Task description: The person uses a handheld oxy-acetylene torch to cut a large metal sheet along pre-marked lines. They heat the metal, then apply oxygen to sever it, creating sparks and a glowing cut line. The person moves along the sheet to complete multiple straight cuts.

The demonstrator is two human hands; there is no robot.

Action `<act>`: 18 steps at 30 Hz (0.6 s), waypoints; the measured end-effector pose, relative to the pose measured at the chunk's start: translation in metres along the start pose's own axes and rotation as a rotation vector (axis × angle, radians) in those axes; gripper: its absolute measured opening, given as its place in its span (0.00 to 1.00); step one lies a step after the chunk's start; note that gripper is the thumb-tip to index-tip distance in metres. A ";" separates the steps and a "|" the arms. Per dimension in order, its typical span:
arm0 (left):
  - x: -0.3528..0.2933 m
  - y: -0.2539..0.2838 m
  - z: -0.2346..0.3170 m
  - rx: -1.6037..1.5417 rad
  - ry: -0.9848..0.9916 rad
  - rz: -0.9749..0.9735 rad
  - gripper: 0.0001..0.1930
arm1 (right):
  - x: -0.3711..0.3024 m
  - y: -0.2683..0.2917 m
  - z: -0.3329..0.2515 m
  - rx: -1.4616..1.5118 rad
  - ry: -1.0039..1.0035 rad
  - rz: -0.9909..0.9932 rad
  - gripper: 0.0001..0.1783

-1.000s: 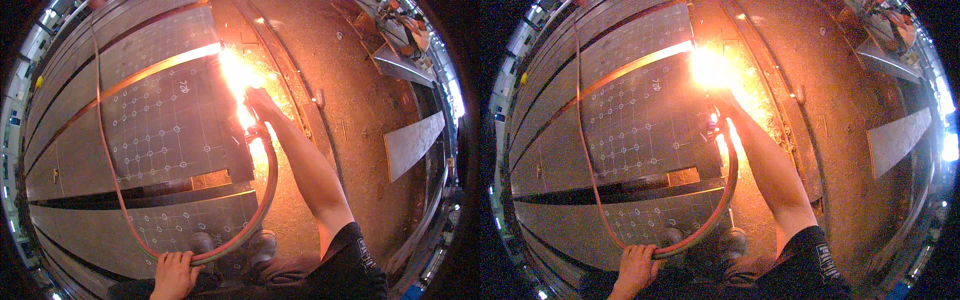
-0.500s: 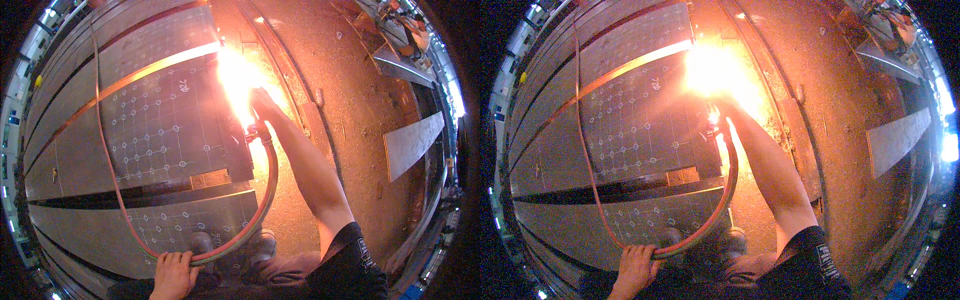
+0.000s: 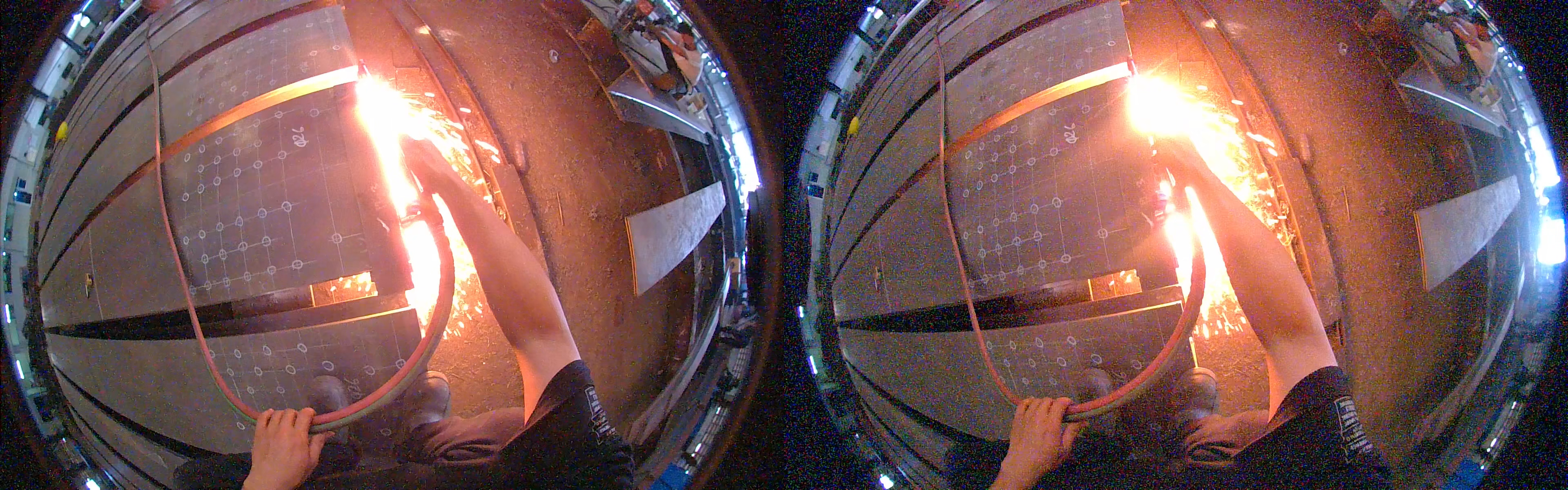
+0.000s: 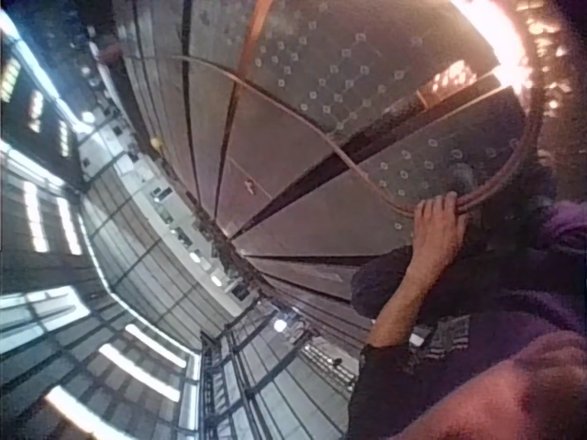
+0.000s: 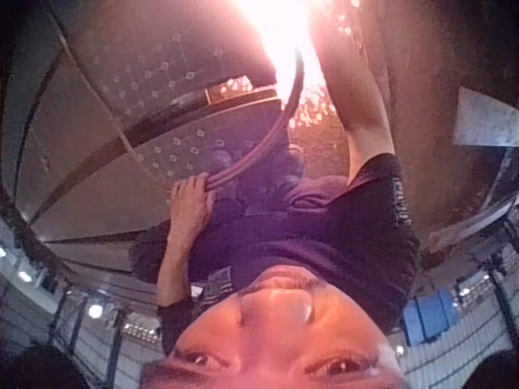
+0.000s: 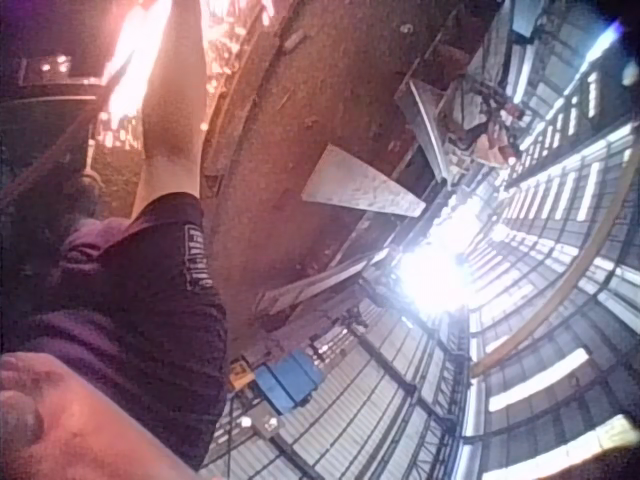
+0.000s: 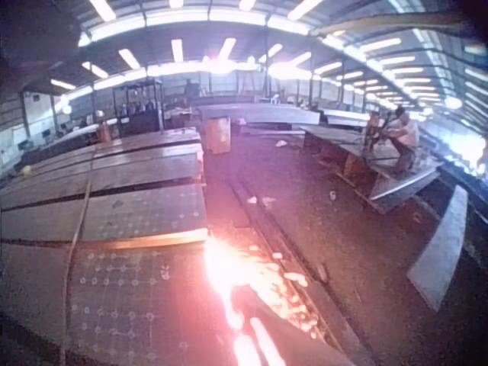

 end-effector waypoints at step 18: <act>-0.001 0.000 -0.002 -0.007 0.017 0.014 0.23 | -0.007 -0.015 -0.021 -0.215 0.101 -0.243 0.26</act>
Point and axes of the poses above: each hand's wrist, its own x-axis towards the middle knuckle, its own y-axis out of the back of the hand, z = x × y, the point moved 8 cm from there along x, towards the middle knuckle, and after that the axes turned 1 degree about y, right-handed, at the moved point
